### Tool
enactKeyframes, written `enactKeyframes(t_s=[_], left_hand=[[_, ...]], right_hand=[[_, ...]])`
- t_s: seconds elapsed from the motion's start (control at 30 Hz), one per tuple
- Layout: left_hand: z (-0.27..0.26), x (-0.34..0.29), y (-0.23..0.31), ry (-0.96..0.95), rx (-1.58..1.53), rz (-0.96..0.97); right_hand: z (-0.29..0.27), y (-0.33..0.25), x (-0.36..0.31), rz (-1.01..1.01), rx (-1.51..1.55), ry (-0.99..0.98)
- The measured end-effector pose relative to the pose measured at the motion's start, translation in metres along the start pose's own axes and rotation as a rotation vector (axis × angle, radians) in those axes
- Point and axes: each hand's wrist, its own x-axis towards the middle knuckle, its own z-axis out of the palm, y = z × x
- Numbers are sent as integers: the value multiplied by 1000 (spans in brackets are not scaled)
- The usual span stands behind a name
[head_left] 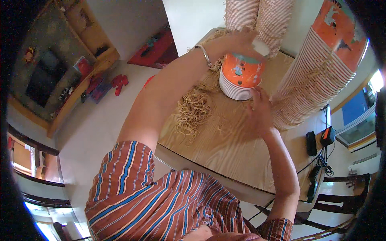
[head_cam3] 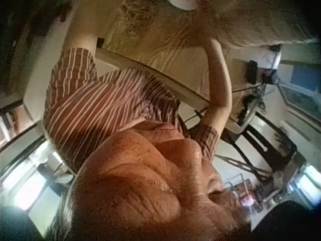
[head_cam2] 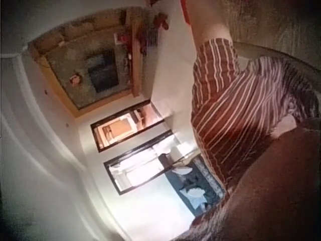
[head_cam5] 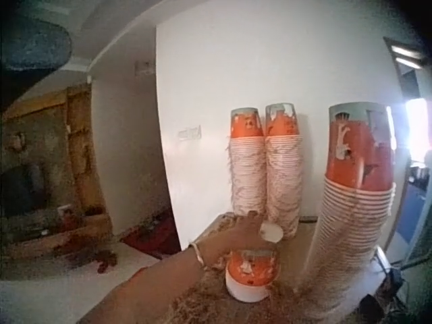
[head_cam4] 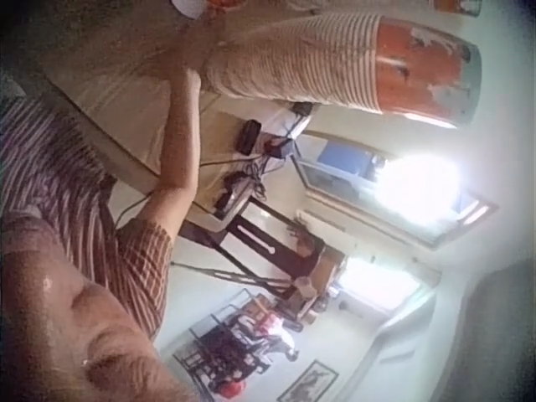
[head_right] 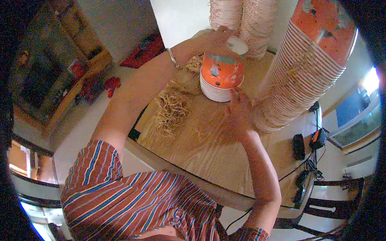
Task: Attaching rubber bands or strings to paper cups at a table for packaging or preparation.
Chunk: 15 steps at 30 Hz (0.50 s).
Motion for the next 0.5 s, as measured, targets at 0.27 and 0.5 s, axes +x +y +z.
enactKeyframes(t_s=[0.27,0.5], left_hand=[[2,18,-6,-24,139,-41],[-7,25,-13,-24,136,-46]], right_hand=[[6,3,-1,-84,-52,33],[21,5,-4,-129,-161,109]])
